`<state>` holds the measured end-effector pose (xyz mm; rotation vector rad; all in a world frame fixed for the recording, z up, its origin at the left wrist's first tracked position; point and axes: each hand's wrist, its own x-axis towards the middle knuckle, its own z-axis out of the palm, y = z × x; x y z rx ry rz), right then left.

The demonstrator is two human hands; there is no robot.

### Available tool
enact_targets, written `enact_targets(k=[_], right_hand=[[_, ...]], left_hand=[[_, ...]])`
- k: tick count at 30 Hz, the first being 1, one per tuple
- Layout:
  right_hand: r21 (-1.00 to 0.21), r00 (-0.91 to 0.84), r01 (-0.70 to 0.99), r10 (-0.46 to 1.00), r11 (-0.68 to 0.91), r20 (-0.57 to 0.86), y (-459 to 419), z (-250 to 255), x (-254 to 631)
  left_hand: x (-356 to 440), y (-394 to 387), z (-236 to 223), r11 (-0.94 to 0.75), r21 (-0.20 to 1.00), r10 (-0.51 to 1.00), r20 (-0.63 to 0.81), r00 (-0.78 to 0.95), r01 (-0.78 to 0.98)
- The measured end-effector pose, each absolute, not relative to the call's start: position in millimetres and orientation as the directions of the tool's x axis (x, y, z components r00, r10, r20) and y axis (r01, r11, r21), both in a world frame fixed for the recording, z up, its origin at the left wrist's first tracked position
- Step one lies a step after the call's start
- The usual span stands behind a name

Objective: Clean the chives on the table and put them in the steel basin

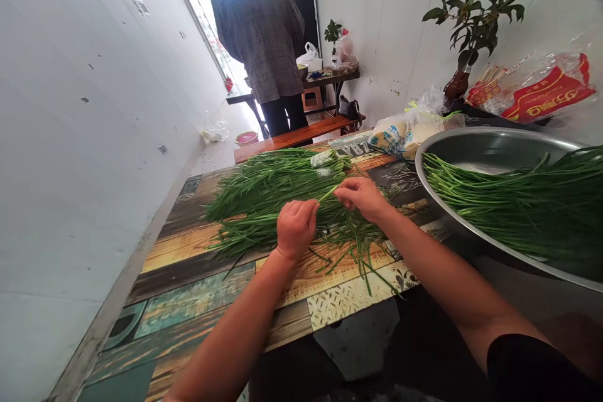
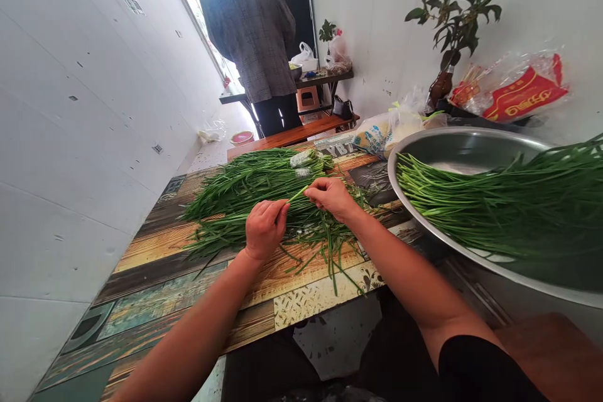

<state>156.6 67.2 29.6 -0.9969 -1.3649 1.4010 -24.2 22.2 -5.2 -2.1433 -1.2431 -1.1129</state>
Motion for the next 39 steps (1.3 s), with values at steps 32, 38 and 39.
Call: enact_targets(k=[32,38,39], right_hand=[[-0.888,-0.397,0.231,0.872,0.398,0.287,71,29,164],[-0.751,-0.601,0.376,0.76,0.543,0.248,70,33,170],[-0.783,-0.599,0.347,0.764,0.516,0.238,71,33,171]], left_hand=[[-27,23,-8,-0.539,0.028,0.503,0.813,0.294,0.842],[-28,24,-7,-0.595,0.018,0.513,0.778,0.362,0.804],[-27,23,-6,-0.607,0.005,0.504,0.775,0.38,0.795]])
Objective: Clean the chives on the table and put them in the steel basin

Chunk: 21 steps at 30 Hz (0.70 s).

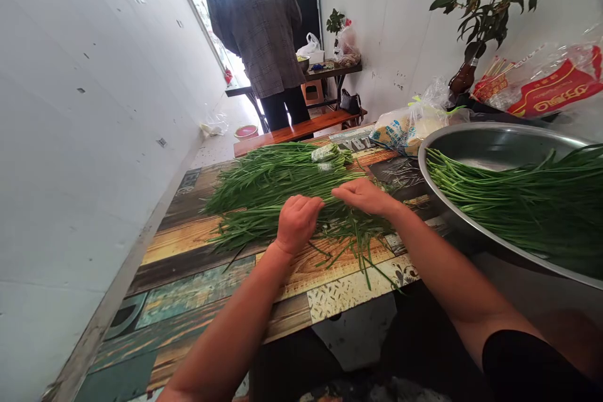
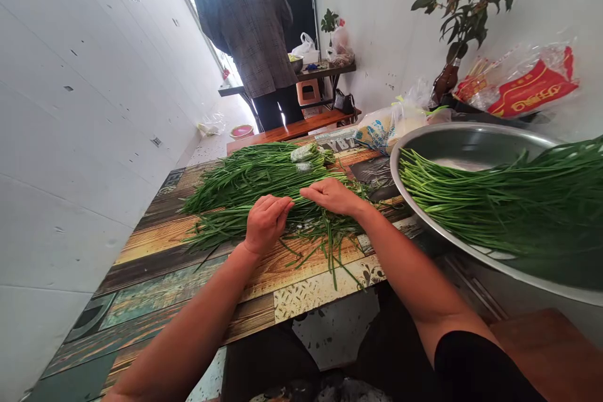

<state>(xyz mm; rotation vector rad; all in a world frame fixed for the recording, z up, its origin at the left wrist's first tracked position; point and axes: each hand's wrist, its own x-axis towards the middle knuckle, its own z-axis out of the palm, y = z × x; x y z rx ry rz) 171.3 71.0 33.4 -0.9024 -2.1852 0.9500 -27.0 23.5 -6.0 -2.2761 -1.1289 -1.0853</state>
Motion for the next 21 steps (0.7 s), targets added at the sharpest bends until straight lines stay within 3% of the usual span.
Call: enact_targets(k=[6,11,16,21], right_hand=[[-0.912,-0.502,0.186,0.833,0.367,0.233,78,37,181],[-0.95,-0.185,0.036,0.936,0.31,0.299,93,40,203],[-0.907,-0.375,0.157,0.873,0.392,0.313,87,34,185],[-0.638,-0.541,0.317,0.687,0.702,0.486,76,23,161]], left_hand=[[-16,19,-3,-0.598,-0.021,0.484,0.788,0.381,0.801],[-24,19,-6,-0.502,0.054,0.54,0.799,0.264,0.863],[-25,21,-8,-0.504,0.068,0.554,0.79,0.261,0.861],[-22,19,-6,-0.561,-0.027,0.518,0.768,0.376,0.827]])
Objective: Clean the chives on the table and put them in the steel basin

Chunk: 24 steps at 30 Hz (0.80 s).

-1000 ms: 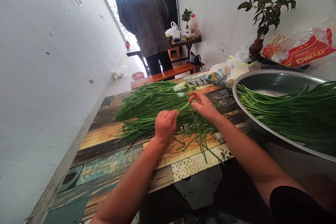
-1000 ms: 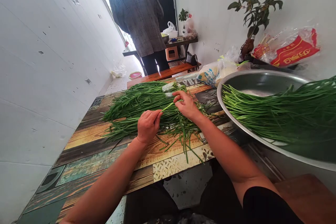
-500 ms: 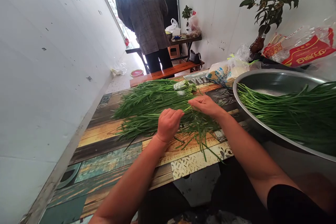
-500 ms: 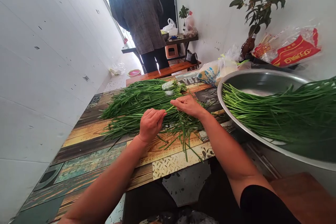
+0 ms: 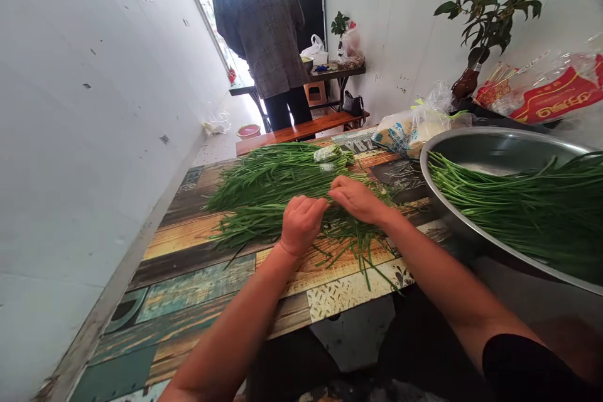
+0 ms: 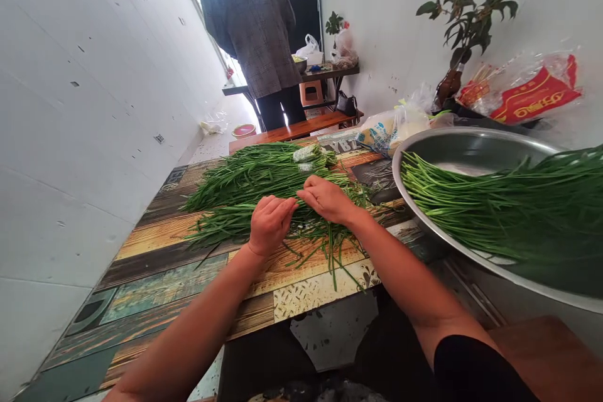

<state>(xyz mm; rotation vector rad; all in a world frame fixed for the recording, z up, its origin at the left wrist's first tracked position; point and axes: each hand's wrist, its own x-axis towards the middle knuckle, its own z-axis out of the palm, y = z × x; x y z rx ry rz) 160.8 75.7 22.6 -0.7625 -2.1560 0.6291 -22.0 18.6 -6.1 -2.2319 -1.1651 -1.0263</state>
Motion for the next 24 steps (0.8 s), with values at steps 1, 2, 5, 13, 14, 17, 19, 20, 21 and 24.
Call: enact_targets(k=[1,2,5,13,14,17,19,20,21,24], right_hand=[[-0.606,-0.525,0.367,0.695,0.706,0.491,78,22,163],[-0.588,-0.475,0.422,0.721,0.69,0.505,81,22,168],[-0.589,-0.192,0.569,0.789,0.574,0.583,97,22,190],[-0.36,-0.19,0.865,0.892,0.35,0.41,130,-9,207],[-0.348,-0.195,0.88,0.914,0.323,0.355,133,-11,206],[-0.338,-0.215,0.886,0.926,0.319,0.311,137,-11,207],[-0.351,-0.233,0.857,0.891,0.378,0.391,137,-6,209],[-0.372,-0.238,0.83,0.867,0.415,0.437,136,-3,209],[-0.41,-0.239,0.791,0.846,0.454,0.477,134,0,209],[-0.586,-0.213,0.584,0.803,0.562,0.557,126,12,205]], left_hand=[[-23,19,-6,-0.561,-0.039,0.514,0.767,0.385,0.827],[-25,19,-6,-0.559,-0.038,0.513,0.769,0.382,0.828],[-29,21,-7,-0.532,0.012,0.524,0.79,0.318,0.847],[-24,20,-8,-0.512,0.028,0.537,0.79,0.295,0.859],[-23,20,-8,-0.505,0.026,0.538,0.791,0.291,0.863],[-24,20,-8,-0.47,0.052,0.567,0.783,0.257,0.881],[-24,20,-8,-0.443,0.069,0.584,0.779,0.229,0.894],[-25,20,-8,-0.434,0.073,0.586,0.78,0.22,0.898],[-25,20,-8,-0.426,0.077,0.587,0.782,0.211,0.901],[-26,20,-9,-0.421,0.096,0.586,0.788,0.189,0.902]])
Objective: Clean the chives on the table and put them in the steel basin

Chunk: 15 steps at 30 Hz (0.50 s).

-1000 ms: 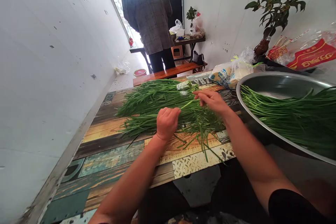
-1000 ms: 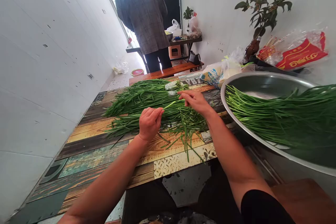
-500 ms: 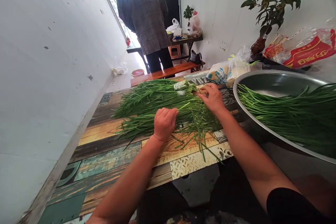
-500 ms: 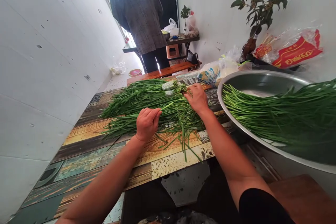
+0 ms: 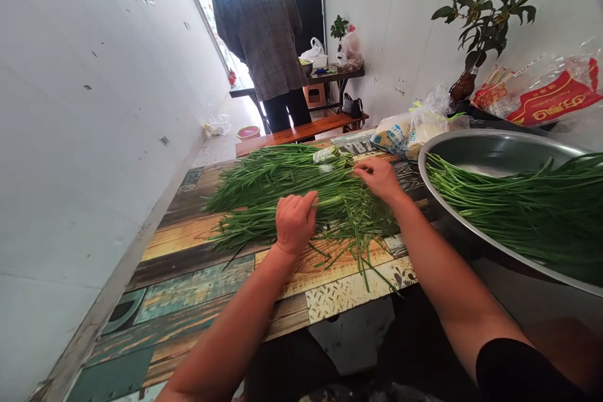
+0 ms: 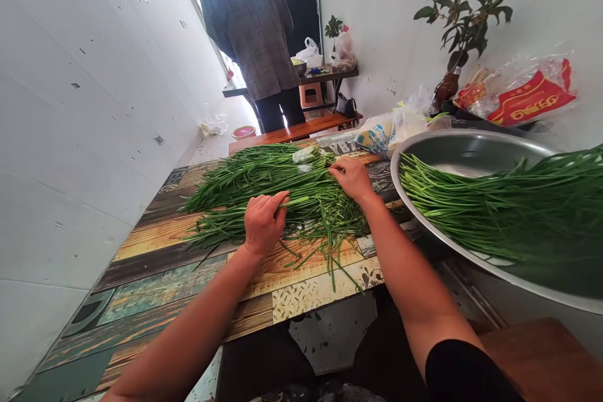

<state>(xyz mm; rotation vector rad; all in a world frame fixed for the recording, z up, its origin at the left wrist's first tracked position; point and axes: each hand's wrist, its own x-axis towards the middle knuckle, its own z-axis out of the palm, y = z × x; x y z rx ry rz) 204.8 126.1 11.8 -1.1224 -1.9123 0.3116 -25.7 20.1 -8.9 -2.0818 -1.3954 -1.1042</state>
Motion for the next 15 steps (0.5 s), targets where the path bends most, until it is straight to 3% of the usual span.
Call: enact_targets(k=[4,8,12,15], right_hand=[[-0.759,-0.085,0.275,0.801,0.591,0.593,112,29,198],[-0.865,-0.001,0.05,0.866,0.499,0.5,98,40,195],[-0.857,-0.184,0.098,0.856,0.506,0.484,82,46,187],[-0.84,-0.368,0.102,0.805,0.533,0.466,68,50,179]], left_hand=[[-26,21,-11,-0.426,0.132,0.58,0.799,0.158,0.895],[-25,20,-9,-0.43,0.181,0.564,0.819,0.107,0.884],[-22,15,-5,-0.458,0.213,0.526,0.848,0.069,0.863],[-20,13,-2,-0.493,0.177,0.534,0.835,0.135,0.852]])
